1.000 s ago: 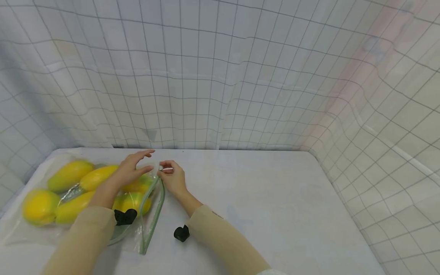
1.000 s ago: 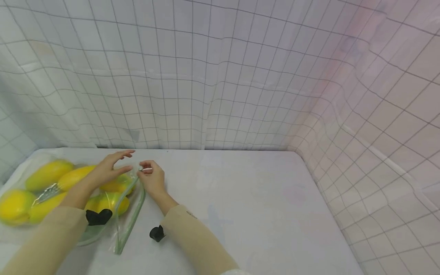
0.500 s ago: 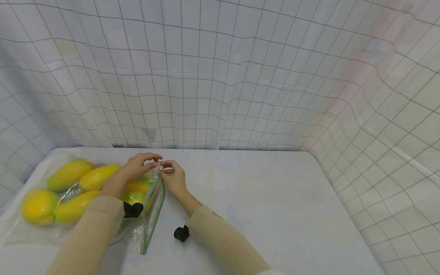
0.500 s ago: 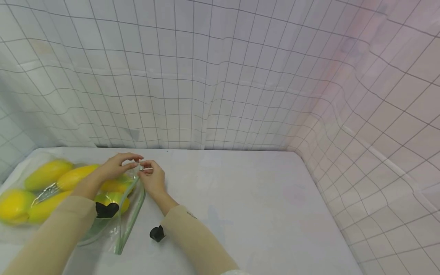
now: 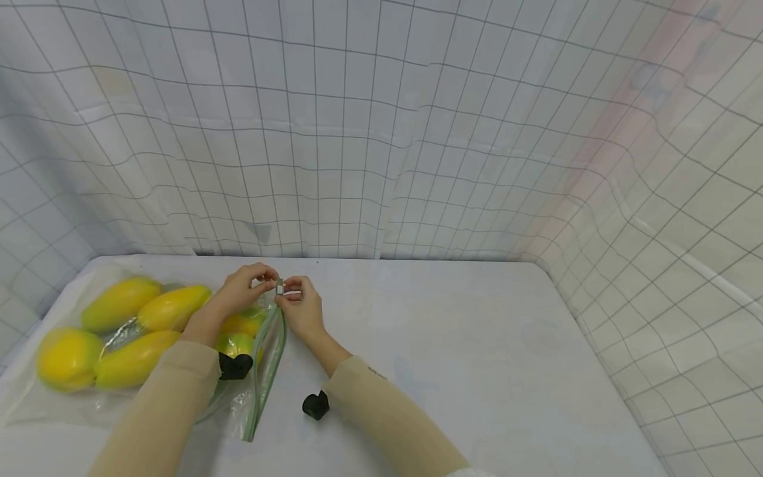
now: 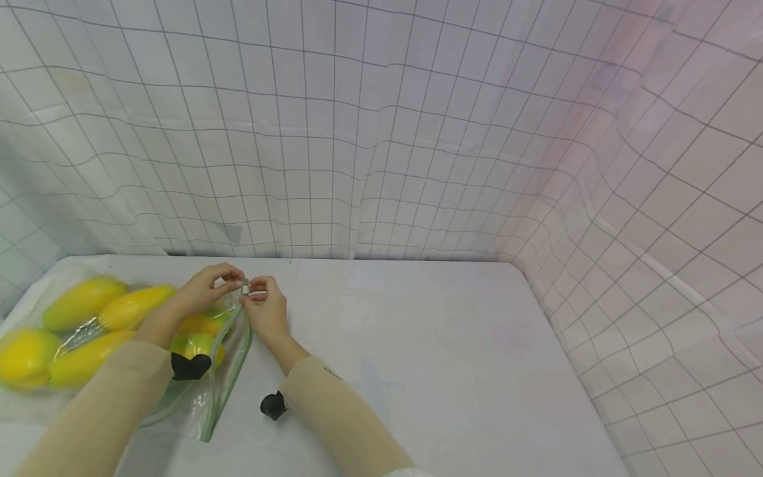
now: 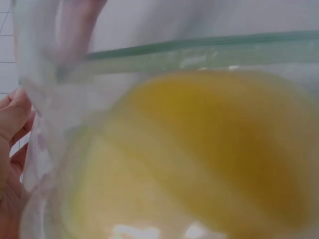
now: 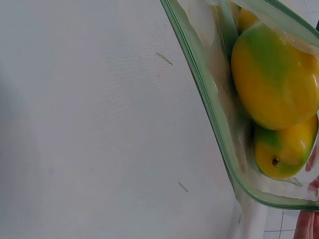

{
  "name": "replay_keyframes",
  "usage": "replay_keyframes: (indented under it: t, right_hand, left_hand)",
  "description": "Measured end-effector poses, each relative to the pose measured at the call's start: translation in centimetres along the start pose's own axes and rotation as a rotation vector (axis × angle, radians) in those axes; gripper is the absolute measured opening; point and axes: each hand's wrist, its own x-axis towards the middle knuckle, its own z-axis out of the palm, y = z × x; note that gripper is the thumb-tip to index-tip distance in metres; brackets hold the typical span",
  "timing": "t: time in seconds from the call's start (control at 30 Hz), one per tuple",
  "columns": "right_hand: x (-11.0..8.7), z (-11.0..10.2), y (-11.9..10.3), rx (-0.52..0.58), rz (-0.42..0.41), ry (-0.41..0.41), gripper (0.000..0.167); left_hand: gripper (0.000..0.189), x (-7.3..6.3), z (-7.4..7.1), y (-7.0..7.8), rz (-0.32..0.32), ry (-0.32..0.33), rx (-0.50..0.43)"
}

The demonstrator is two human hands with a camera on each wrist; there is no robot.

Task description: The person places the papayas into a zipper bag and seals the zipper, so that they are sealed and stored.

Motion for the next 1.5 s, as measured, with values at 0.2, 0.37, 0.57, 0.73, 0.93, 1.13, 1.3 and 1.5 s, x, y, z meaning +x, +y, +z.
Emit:
replay_keyframes:
  t: [0.2, 0.37, 0.57, 0.73, 0.93, 1.13, 1.3, 1.5]
  right_hand:
    - [0.1, 0.0, 0.2, -0.069, -0.030, 0.019, 0.015]
    - [0.3, -0.2, 0.2, -0.138, -0.037, -0.023, 0.015]
    - [0.6, -0.7, 0.1, -0.272, -0.051, -0.138, 0.012]
    - [0.4, -0.8, 0.4, -0.335, -0.071, -0.198, 0.009]
    - [-0.6, -0.8, 0.7, -0.359, -0.085, -0.279, 0.008]
    - [-2.1, -1.0, 0.9, -0.400, -0.093, -0.346, 0.008]
    - [-3.5, -1.2, 1.0, -0.434, -0.104, -0.379, 0.006]
    - [-5.0, -1.3, 0.7, -0.340, -0.043, -0.438, 0.005]
  left_hand:
    - [0.014, 0.0, 0.0, 0.0, -0.008, -0.006, -0.060]
    - [0.014, -0.1, -0.1, 0.1, -0.015, -0.009, -0.081]
    - [0.012, -0.1, -0.1, 0.2, 0.010, -0.024, -0.082]
    - [0.014, -0.1, 0.0, 0.2, -0.003, -0.017, -0.076]
    - [0.019, -0.4, -0.1, -0.2, -0.035, 0.042, -0.070]
    - [0.017, -0.4, -0.3, -0.5, -0.030, 0.079, -0.059]
    - [0.015, -0.5, -0.3, -0.4, -0.019, 0.089, -0.062]
    - [0.016, -0.5, -0.4, -0.5, -0.057, 0.096, -0.073]
